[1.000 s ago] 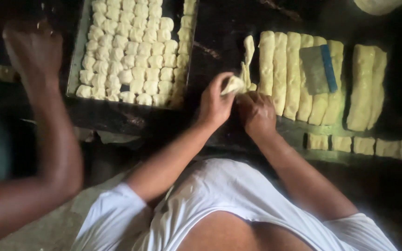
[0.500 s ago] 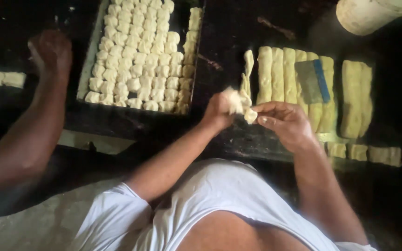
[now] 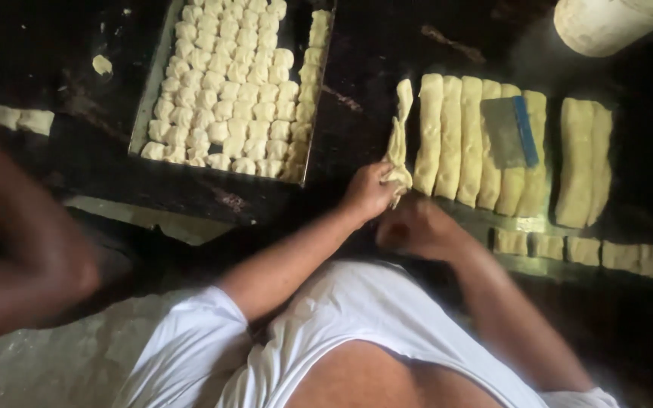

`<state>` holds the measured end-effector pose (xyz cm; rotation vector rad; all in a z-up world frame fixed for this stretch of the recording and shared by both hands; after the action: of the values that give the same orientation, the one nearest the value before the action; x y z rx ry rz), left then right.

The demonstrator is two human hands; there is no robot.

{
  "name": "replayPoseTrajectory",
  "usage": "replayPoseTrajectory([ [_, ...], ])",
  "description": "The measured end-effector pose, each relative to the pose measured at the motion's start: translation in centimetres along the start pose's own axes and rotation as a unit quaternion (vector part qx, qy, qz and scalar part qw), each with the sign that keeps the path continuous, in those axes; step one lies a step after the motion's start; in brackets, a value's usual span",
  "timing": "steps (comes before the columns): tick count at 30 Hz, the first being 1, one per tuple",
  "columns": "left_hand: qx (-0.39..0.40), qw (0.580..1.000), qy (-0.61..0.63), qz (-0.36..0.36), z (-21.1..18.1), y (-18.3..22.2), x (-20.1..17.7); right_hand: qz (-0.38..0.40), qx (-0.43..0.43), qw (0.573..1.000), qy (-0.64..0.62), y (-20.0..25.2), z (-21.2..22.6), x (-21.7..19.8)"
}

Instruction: The recorder is shaping and arranging small pieces of bread dough into a metal baking tray.

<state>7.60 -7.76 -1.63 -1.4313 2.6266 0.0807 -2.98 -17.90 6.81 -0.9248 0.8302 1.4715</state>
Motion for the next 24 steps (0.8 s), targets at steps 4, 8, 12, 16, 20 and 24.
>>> replayPoseTrajectory([
  [4, -0.008, 0.999, 0.048, 0.025, -1.0, 0.5, -0.9, 0.211, -0.035, 0.926, -0.311, 1.1, 4.3, -5.5],
  [8, -0.013, 0.996, 0.042, 0.078, -7.8, 3.3, -2.0, -0.034, 0.335, 0.912, -0.234, 1.1, 1.3, -5.3],
  [12, -0.011, 0.99, 0.054, 0.134, -10.5, 4.5, -2.2, -0.176, 0.229, 0.915, -0.28, 0.9, -2.9, -3.2],
  [16, -0.021, 0.99, 0.039, 0.13, -8.7, 4.5, -0.9, -0.047, 0.25, 0.854, -0.453, 1.1, -2.6, -2.7],
  [20, -0.036, 0.988, 0.124, 0.09, -8.3, 4.3, -1.3, -0.275, 0.044, 0.952, -0.129, 2.1, 0.6, -4.1],
  [24, -0.208, 0.915, 0.333, 0.091, -8.7, 4.7, -2.4, -0.283, -0.1, 0.954, 0.005, 2.5, 2.7, -4.2],
])
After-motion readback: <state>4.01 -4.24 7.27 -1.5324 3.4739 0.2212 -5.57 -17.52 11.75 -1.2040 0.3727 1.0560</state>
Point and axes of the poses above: each hand's wrist, its own y-axis away from the middle knuckle, its own x-axis out of the palm, z = x × y, the point moved 3 cm from there along -y, towards the middle knuckle, and after that the axes turned 1 degree about y, right-handed, at the moved point
